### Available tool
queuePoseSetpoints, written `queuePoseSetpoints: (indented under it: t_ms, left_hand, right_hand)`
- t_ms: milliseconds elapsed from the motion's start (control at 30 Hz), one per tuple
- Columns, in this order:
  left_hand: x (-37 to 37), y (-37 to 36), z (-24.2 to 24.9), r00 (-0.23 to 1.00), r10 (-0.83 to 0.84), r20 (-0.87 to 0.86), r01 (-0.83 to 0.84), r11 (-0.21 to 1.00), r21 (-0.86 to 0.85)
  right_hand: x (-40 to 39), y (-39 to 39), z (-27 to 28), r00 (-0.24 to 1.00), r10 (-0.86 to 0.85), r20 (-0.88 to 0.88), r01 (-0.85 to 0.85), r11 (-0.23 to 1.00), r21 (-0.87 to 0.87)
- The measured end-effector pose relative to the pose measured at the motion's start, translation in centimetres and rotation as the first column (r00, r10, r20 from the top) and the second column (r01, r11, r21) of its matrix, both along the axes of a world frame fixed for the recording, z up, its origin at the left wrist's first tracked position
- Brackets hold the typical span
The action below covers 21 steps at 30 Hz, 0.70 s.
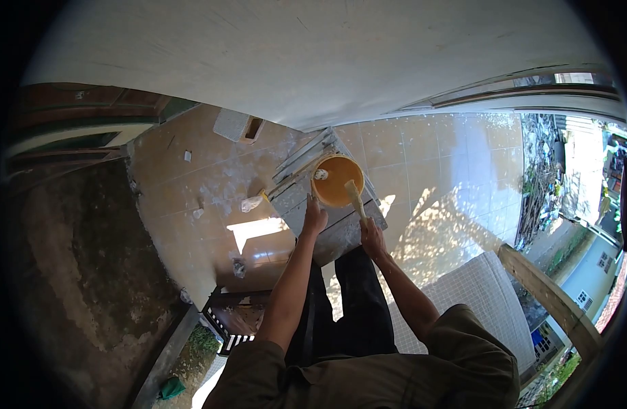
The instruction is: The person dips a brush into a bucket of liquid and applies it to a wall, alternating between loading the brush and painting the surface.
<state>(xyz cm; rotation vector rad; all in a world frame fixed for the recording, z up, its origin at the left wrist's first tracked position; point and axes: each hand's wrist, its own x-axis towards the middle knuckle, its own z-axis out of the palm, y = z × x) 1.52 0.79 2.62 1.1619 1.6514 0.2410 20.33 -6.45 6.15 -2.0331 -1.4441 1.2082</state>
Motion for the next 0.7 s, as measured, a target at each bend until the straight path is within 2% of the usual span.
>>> queuePoseSetpoints:
  t_ms: [200, 300, 433, 500, 700]
  left_hand:
    - [-0.25, -0.02, -0.25, 0.999, 0.003, 0.035, -0.003, 1.0, -0.002]
    - [-0.33, 0.11, -0.12, 1.0, -0.02, 0.02, 0.021, 1.0, -0.016]
    - [-0.29, 0.03, -0.66, 0.999, -0.049, -0.002, 0.049, 0.998, -0.027]
    - [-0.33, 0.07, -0.61, 1.0, -0.001, -0.02, 0.002, 1.0, 0.008]
    - [-0.43, 0.22, 0.26, 1.0, -0.01, 0.008, 0.01, 0.999, -0.032]
  right_hand:
    - [-0.09, -0.2, -0.04, 1.0, -0.002, 0.012, 0.003, 0.998, -0.067]
    - [0.06, -0.44, -0.02, 1.0, 0.01, -0.002, -0.01, 1.0, -0.008]
    - [-0.06, -0.61, -0.02, 1.0, 0.006, 0.014, -0.006, 1.0, -0.028]
    - [-0.25, -0.54, 0.15, 0.999, -0.027, -0.017, 0.028, 0.999, 0.039]
    - [-0.24, -0.67, 0.04, 0.999, -0.03, -0.014, 0.03, 0.999, -0.019]
